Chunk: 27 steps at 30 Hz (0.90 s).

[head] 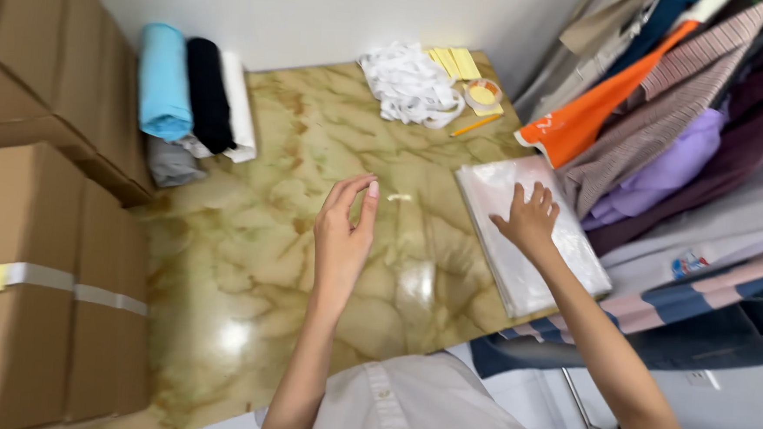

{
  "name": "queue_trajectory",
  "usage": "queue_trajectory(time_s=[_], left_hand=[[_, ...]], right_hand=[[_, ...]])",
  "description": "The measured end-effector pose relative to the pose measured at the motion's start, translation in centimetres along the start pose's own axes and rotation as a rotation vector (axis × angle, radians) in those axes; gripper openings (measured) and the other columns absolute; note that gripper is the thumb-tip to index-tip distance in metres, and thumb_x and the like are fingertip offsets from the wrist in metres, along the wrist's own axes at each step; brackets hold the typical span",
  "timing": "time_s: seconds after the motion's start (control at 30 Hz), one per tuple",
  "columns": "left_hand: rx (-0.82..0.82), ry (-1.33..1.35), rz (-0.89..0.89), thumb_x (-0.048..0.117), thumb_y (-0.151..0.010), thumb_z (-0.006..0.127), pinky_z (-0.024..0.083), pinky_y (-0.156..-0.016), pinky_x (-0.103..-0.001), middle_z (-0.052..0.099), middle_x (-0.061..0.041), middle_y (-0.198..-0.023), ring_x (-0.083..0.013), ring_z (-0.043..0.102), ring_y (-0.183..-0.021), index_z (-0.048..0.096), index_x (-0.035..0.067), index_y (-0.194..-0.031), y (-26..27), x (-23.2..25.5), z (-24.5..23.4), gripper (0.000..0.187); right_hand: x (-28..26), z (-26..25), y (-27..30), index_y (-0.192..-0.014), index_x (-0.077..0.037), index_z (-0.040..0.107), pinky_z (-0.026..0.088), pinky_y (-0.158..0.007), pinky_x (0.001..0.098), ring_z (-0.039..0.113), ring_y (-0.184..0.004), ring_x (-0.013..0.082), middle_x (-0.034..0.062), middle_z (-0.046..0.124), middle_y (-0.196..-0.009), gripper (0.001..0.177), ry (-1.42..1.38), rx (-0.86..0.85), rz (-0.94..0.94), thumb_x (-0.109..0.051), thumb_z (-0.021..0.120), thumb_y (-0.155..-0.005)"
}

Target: Packing a rolled blue item into a plastic bag and then into a cardboard box, followed by preparing a ribbon to tie around it.

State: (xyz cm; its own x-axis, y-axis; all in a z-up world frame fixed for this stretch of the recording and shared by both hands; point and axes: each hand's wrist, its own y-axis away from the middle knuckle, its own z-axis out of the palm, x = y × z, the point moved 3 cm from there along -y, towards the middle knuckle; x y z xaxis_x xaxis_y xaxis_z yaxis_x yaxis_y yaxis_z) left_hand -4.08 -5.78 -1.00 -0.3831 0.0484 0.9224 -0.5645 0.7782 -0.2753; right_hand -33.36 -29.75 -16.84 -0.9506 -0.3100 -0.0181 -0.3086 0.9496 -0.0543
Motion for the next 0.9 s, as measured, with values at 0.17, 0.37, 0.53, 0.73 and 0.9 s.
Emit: queue_trajectory(time_s=[0.17, 0.37, 0.53, 0.73, 0.9], left_hand=[[-0.059, 0.034, 0.029, 0.026, -0.104, 0.057, 0.051, -0.097, -0.049, 0.071, -0.014, -0.108, -0.0359, 0.069, -0.109, 0.072, 0.011, -0.119, 0.2, -2.1, 3.8, 0.025], [-0.099, 0.069, -0.023, 0.027, -0.101, 0.061, 0.048, -0.100, -0.050, 0.070, -0.013, -0.113, -0.0357, 0.067, -0.115, 0.068, 0.011, -0.123, 0.7, -3.2, 5.0, 0.028], [-0.161, -0.078, -0.107, 0.032, -0.092, 0.073, 0.048, -0.100, -0.059, 0.068, -0.014, -0.123, -0.0427, 0.062, -0.119, 0.060, 0.007, -0.095, 0.4, -1.8, 4.9, 0.028], [-0.192, -0.121, -0.099, 0.039, -0.092, 0.075, 0.050, -0.094, -0.057, 0.069, -0.012, -0.124, -0.0402, 0.063, -0.120, 0.049, 0.012, -0.084, 0.7, -2.1, 5.2, 0.038], [-0.333, -0.105, -0.188, 0.047, -0.082, 0.080, 0.049, -0.095, -0.061, 0.066, -0.006, -0.132, -0.0372, 0.058, -0.129, 0.050, 0.015, -0.088, 1.2, -2.5, 6.0, 0.045]], right_hand=[[4.0, 5.4, -3.4, -0.154, -0.001, 0.039, 0.040, -0.100, 0.0723, 0.046, -0.132, 0.0599, 0.0425, 0.041, -0.144, 0.102, -0.080, -0.411, 0.140, -0.053, 0.080, -0.078], [3.7, 13.1, -2.0, -0.154, 0.001, 0.036, 0.046, -0.102, 0.0632, 0.051, -0.131, 0.0557, 0.0442, 0.043, -0.143, 0.102, -0.102, -0.566, 0.185, -0.059, 0.073, -0.081], [3.5, 19.0, -0.4, -0.156, 0.001, 0.034, 0.048, -0.097, 0.0639, 0.040, -0.133, 0.0645, 0.0520, 0.031, -0.144, 0.082, 0.021, -0.254, 0.180, -0.056, 0.049, -0.099], [2.1, 14.6, 3.3, -0.150, -0.002, 0.051, 0.048, -0.103, 0.0545, 0.047, -0.132, 0.0585, 0.0459, 0.045, -0.141, 0.067, 0.014, 0.181, 0.085, -0.053, 0.033, -0.110], [3.1, 11.9, 4.0, -0.144, -0.013, 0.059, 0.038, -0.113, 0.0560, 0.041, -0.141, 0.0514, 0.0317, 0.046, -0.151, 0.064, -0.358, 0.037, 0.158, -0.061, 0.042, -0.105]])
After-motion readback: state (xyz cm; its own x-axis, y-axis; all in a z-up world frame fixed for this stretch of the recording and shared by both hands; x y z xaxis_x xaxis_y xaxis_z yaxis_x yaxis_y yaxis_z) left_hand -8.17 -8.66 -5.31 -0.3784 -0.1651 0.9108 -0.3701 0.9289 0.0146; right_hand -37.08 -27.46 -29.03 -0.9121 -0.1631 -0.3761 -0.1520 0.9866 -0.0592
